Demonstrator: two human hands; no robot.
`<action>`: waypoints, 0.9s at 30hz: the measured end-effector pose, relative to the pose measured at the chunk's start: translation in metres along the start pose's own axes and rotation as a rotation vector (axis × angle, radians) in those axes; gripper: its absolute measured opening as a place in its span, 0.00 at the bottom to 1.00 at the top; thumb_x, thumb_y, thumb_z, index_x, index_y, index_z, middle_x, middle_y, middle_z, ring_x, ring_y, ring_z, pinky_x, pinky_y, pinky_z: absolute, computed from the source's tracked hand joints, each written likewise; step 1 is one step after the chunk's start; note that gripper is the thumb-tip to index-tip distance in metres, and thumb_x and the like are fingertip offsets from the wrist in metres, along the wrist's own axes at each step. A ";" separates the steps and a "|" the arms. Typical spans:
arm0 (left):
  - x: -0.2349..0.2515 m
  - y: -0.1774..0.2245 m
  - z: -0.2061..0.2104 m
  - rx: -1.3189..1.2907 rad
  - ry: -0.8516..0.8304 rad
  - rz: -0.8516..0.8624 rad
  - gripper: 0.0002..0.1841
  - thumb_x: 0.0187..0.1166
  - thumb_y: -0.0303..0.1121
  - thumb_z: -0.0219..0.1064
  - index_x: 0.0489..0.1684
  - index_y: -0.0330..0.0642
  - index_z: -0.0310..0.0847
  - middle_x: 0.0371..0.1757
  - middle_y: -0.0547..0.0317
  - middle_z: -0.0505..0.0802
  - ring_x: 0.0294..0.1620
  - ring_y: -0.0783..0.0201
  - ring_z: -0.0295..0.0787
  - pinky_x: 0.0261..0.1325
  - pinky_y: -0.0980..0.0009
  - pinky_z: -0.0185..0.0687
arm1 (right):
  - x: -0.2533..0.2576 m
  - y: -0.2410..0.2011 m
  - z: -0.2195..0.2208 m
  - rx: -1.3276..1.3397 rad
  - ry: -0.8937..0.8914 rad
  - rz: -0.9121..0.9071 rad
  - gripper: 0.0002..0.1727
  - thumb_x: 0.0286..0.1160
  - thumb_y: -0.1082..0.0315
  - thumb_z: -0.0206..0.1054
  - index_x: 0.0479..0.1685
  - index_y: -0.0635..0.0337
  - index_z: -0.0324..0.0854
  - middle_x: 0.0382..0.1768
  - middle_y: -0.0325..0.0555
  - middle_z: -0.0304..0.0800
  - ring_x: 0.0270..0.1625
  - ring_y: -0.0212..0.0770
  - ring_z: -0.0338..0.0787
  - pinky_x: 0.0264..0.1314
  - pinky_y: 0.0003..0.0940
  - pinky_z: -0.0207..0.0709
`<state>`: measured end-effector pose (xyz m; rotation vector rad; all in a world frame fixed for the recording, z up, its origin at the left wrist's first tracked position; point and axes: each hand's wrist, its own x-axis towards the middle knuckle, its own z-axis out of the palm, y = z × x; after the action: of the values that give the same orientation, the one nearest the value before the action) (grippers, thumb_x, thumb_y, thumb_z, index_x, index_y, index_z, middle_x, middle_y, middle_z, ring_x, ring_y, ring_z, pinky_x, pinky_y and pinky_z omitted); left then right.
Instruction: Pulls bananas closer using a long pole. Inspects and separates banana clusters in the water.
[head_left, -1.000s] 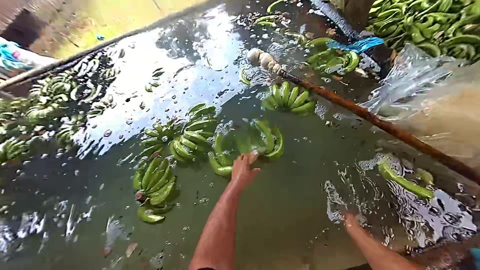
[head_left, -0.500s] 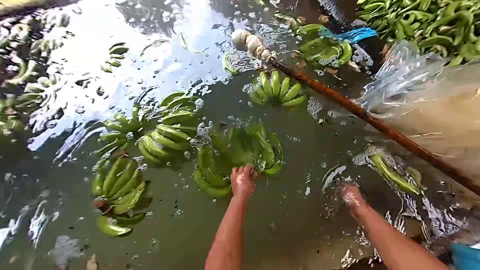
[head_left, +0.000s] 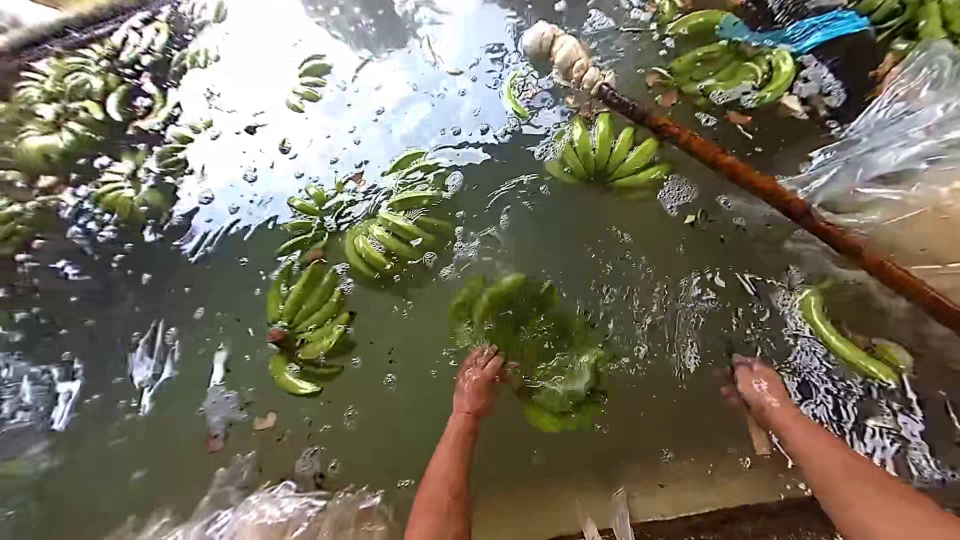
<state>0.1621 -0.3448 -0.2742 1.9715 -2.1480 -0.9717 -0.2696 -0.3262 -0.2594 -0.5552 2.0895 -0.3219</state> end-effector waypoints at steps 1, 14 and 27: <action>-0.010 -0.002 0.001 -0.070 0.126 -0.115 0.22 0.80 0.26 0.65 0.73 0.28 0.80 0.83 0.31 0.75 0.90 0.32 0.60 0.92 0.40 0.46 | 0.000 0.001 0.000 -0.014 0.017 -0.001 0.29 0.99 0.56 0.34 0.81 0.70 0.65 0.60 0.67 0.83 0.44 0.53 0.88 0.50 0.49 0.81; -0.088 -0.003 0.069 -1.170 0.326 -0.796 0.38 0.90 0.38 0.58 0.95 0.38 0.39 0.84 0.28 0.69 0.80 0.39 0.73 0.76 0.44 0.75 | -0.095 -0.080 0.077 0.205 -0.297 -0.468 0.19 0.93 0.73 0.43 0.71 0.78 0.68 0.52 0.55 0.82 0.43 0.34 0.87 0.50 0.30 0.83; -0.060 0.020 -0.008 -0.955 0.248 -0.469 0.48 0.60 0.37 0.72 0.84 0.24 0.53 0.72 0.30 0.79 0.70 0.52 0.81 0.71 0.56 0.79 | -0.065 -0.136 0.162 -0.366 -0.254 -0.519 0.24 0.97 0.64 0.42 0.65 0.77 0.77 0.62 0.75 0.84 0.71 0.67 0.83 0.76 0.60 0.70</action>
<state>0.1584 -0.2929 -0.2368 1.8956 -0.8000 -1.3560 -0.0666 -0.4133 -0.2418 -1.2949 1.7402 -0.1476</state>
